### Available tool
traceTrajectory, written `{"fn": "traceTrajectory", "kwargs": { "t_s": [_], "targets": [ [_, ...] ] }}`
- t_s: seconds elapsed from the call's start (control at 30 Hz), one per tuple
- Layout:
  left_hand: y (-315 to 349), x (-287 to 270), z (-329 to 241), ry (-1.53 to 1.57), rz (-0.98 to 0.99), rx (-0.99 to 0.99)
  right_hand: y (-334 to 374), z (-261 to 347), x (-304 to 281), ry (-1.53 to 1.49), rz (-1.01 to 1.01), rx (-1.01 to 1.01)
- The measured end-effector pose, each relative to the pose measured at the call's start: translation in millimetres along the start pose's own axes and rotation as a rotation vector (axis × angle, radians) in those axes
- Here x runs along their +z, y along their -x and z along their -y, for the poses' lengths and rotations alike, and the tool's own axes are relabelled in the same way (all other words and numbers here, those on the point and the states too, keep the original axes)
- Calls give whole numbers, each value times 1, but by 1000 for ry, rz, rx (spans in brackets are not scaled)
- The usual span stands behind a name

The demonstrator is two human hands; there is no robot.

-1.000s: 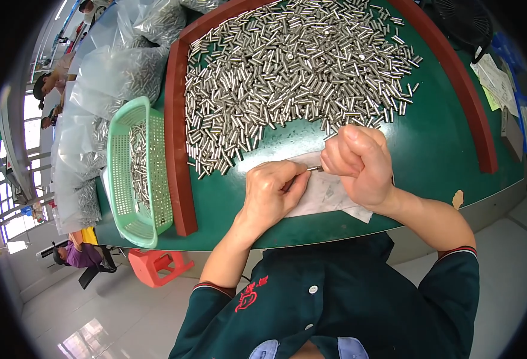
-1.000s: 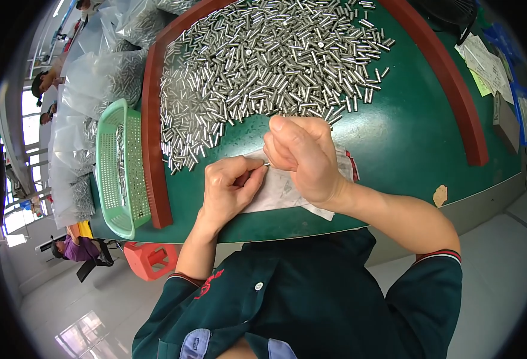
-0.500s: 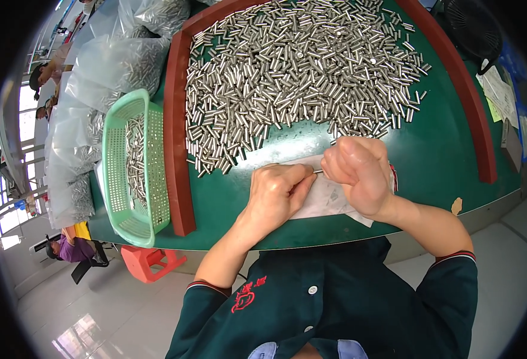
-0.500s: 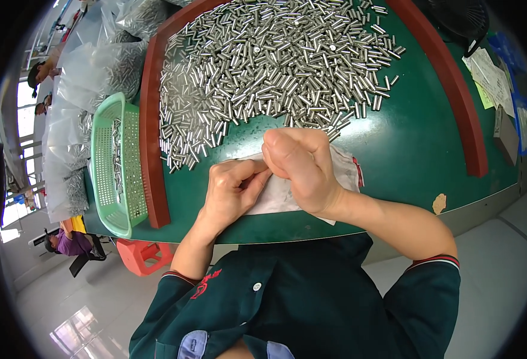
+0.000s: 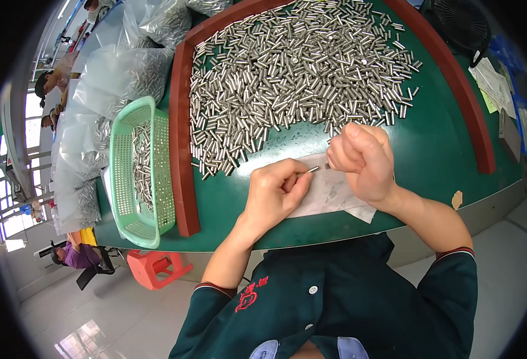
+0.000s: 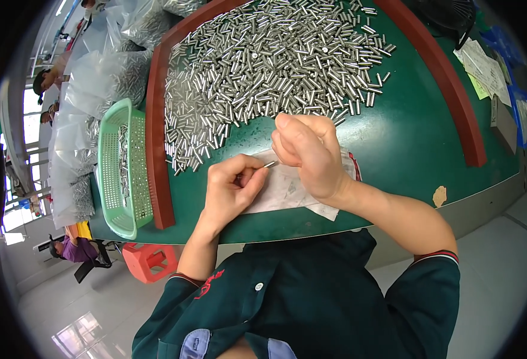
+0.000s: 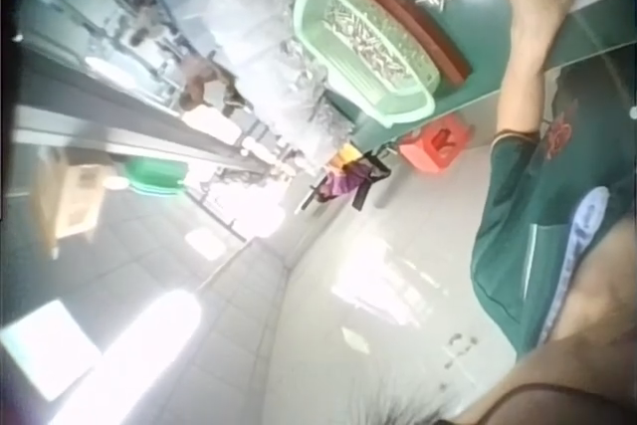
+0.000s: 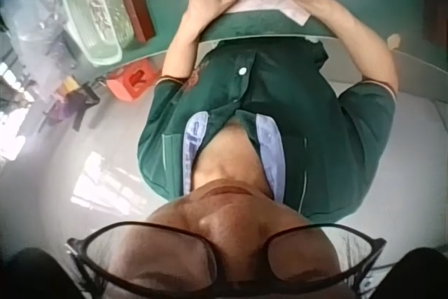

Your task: Inspecting and cleaning small metal pins at a manufacturing workstation and placing them into a sorting basket.

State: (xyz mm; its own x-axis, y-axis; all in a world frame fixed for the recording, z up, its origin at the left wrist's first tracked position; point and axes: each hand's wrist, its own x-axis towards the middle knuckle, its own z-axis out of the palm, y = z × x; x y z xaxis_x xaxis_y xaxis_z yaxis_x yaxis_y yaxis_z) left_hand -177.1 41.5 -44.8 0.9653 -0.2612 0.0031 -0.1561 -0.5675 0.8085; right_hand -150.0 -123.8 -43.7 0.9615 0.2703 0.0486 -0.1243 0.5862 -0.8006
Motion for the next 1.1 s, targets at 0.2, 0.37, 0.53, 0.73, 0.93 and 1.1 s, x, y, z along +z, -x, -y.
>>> {"fn": "traceTrajectory", "kwargs": {
  "t_s": [0.2,0.37,0.53,0.73,0.93,1.1],
  "targets": [
    [-2,-20,26,1338,125,-306,1,1,1,-18,-22,42],
    [-4,-23,29,1459,103,-321,1,1,1,-76,-15,40],
    [-6,-25,24,1422,101,-351,0,1,0,-73,-22,40],
    [-7,-28,24,1443,18,-335,0,1,1,-67,-18,40],
    [-4,-35,27,726,-423,-272,0,1,0,-63,-26,43],
    [-5,-24,29,-333,-438,-112,0,0,0,-67,-28,46]
  ]
}}
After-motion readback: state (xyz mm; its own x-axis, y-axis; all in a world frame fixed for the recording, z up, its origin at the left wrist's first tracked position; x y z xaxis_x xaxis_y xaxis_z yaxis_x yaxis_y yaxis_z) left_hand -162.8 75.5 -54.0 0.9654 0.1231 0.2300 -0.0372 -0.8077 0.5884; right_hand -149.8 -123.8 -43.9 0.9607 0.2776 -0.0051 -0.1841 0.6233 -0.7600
